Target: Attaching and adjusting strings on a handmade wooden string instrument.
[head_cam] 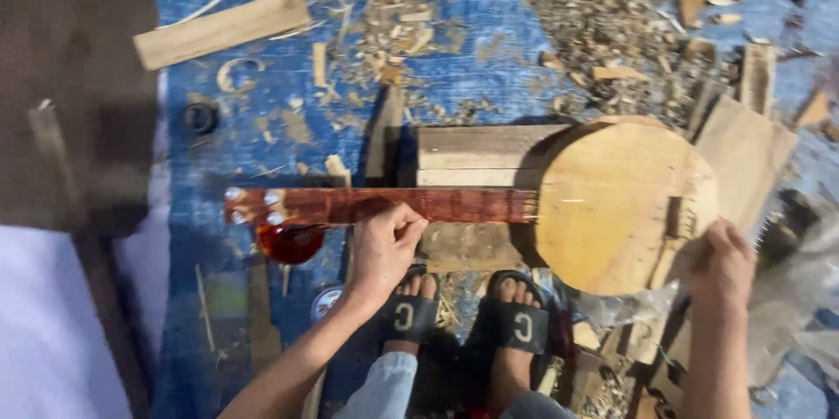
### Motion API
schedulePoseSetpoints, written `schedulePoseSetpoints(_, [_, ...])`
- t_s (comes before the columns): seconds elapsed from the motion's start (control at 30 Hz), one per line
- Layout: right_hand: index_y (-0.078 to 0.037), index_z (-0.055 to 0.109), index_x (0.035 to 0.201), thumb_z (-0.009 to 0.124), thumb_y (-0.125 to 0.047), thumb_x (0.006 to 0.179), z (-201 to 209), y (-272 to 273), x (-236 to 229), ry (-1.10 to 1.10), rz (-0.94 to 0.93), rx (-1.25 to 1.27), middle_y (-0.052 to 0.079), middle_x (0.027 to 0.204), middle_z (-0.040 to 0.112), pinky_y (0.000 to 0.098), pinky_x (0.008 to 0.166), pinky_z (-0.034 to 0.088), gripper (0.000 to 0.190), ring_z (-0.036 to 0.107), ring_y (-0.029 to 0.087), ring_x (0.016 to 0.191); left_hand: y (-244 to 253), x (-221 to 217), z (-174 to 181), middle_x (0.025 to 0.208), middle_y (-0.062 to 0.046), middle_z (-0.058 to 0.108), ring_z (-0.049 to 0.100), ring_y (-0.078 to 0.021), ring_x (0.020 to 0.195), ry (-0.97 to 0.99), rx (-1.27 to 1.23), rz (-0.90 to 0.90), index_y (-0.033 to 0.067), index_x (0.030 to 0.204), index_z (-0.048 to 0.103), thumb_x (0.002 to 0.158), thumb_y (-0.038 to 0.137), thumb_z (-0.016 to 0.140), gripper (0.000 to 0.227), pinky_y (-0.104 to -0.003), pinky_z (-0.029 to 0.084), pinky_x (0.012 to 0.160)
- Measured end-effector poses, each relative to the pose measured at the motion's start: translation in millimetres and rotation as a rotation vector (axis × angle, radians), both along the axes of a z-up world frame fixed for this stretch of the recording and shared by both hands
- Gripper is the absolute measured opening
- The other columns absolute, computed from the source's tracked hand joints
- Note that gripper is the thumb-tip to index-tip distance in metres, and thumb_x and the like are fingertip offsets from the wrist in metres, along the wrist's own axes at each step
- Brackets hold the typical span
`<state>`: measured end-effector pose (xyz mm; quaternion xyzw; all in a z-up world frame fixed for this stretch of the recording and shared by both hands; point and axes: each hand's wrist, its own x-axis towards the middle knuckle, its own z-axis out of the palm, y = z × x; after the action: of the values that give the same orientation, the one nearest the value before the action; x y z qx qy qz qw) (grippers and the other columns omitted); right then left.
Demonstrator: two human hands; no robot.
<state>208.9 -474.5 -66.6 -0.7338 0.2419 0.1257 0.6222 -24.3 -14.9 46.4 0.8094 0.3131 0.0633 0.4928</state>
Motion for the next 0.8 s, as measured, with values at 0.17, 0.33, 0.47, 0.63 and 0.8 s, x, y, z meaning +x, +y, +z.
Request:
schedulePoseSetpoints(0.17, [-0.014,0.066,0.124,0.056,-0.018,0.11,-3.3,-4.8,0.6,-0.023,0.068,-0.012,-0.013,0.088,0.059,0.0088,0.06,0.043,0.018,0.052,-0.004,0.068,29.1,-31.1,2.5,0.052,0.0,0.058,0.044,-0.0132,0.042,-0.042,0.095,0.056,0.0044,0.077,0.067,0.08,0.004,0.076,0.009,-0.029,0.037,0.042])
schedulePoseSetpoints(0.33, [-0.017,0.064,0.115,0.054,-0.013,0.111,-14.6,-18.0,5.0,-0.055,0.103,0.061,-0.014,0.09,0.057,0.0084,0.068,0.046,0.011,0.052,-0.004,0.071,55.4,-50.0,12.7,0.053,0.0,0.058,0.042,-0.0131,0.041,-0.02,0.189,0.111,0.003,0.077,0.065,0.082,0.003,0.075,0.011,-0.03,0.034,0.041])
schedulePoseSetpoints(0.47, [-0.02,0.064,0.118,0.054,-0.015,0.114,-26.5,-30.4,9.7,-0.05,0.088,-0.005,-0.016,0.089,0.056,0.0089,0.065,0.041,0.012,0.05,-0.006,0.071,80.6,-66.9,7.2,0.053,0.003,0.056,0.037,-0.0073,0.04,-0.011,0.194,0.129,0.0039,0.076,0.065,0.087,0.0,0.072,0.013,-0.025,0.028,0.038])
schedulePoseSetpoints(0.63, [-0.021,0.061,0.118,0.053,-0.016,0.116,-24.3,-32.1,8.1,-0.061,0.128,-0.034,-0.017,0.095,0.055,0.0075,0.071,0.042,0.009,0.051,-0.007,0.077,100.9,-73.8,19.0,0.054,0.001,0.056,0.038,-0.0097,0.042,0.012,0.256,0.163,0.0015,0.08,0.067,0.086,0.0,0.074,0.009,-0.028,0.031,0.04])
schedulePoseSetpoints(0.8, [-0.017,0.063,0.125,0.05,-0.017,0.118,-31.2,-36.4,10.1,-0.101,0.162,-0.083,-0.012,0.109,0.061,0.006,0.089,0.05,0.015,0.06,-0.006,0.097,103.7,-66.7,15.7,0.061,0.0,0.064,0.043,-0.0077,0.043,0.005,0.257,0.128,0.0014,0.082,0.069,0.087,-0.002,0.072,0.007,-0.026,0.033,0.038])
